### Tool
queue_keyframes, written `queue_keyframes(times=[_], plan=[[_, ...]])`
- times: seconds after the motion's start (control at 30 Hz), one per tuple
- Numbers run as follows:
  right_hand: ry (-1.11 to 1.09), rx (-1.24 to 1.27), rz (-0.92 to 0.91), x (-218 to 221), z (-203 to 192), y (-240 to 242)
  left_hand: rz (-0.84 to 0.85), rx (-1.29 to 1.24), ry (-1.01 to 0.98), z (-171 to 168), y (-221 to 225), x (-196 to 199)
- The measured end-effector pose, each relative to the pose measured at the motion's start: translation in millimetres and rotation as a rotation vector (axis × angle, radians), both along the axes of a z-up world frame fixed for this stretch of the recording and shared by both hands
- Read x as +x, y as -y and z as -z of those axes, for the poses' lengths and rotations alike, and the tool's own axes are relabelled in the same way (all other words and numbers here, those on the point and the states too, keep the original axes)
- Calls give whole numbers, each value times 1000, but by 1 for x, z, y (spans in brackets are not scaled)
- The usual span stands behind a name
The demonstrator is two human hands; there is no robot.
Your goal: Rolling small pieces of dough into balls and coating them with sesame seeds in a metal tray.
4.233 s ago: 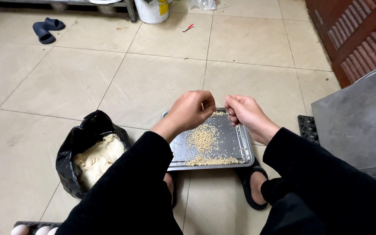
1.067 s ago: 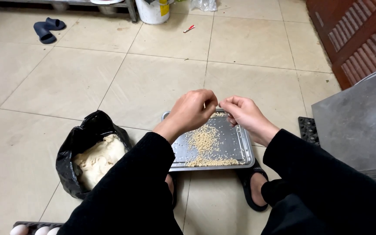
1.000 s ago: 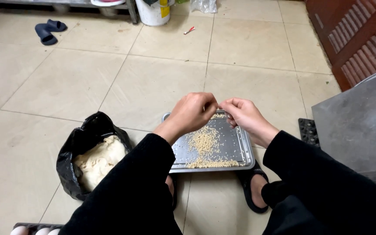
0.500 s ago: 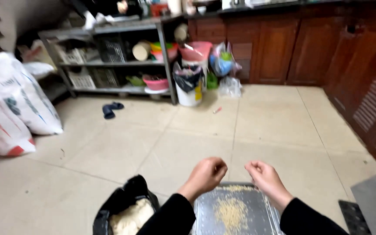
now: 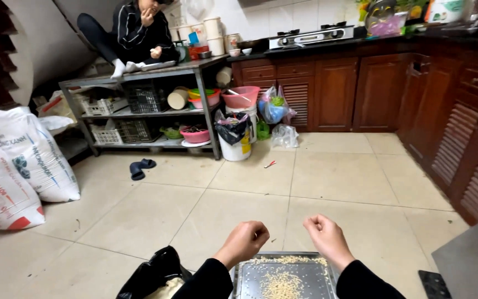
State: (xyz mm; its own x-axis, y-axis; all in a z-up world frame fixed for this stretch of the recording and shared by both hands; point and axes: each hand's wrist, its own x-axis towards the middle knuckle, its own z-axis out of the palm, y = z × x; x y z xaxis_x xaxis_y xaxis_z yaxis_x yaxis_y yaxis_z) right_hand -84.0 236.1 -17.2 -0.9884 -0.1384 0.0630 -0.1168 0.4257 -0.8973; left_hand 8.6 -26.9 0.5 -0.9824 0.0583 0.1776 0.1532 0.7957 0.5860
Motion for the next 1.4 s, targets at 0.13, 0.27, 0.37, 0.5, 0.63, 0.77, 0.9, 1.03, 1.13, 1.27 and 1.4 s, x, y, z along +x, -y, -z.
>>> queue_keyframes(times=[0.13,0.27,0.37,0.5,0.63,0.77,0.9,1.03,1.13,1.27,1.4], plan=[[7,76,-15,16,-18,-10,35,-13,11,0,-20,-11],[-63,97,-72,10,-7,-18,68,-51,-22,3,-28,-23],[-157,75,-94,5,9,-23,93,-29,-1,2,-34,-27],[-249,133,-109,8,3,-28,113,-51,-34,-4,-45,-28],[-157,168,-101,18,-9,-21,153,-84,13,-13,-53,-20],[-138,173,-168,22,-16,-6,166,-128,29,-5,-50,-25],[-155,189,-223,30,-23,1,167,-111,44,-10,-46,-17],[-117,187,-252,12,-1,0,164,-113,78,-16,-48,-10],[59,-97,-217,5,4,1,143,-122,100,-10,-44,-16],[160,-179,-182,5,2,-3,116,-158,125,25,-31,-39],[219,-128,-227,-1,11,-6,108,-167,187,27,-26,-35]])
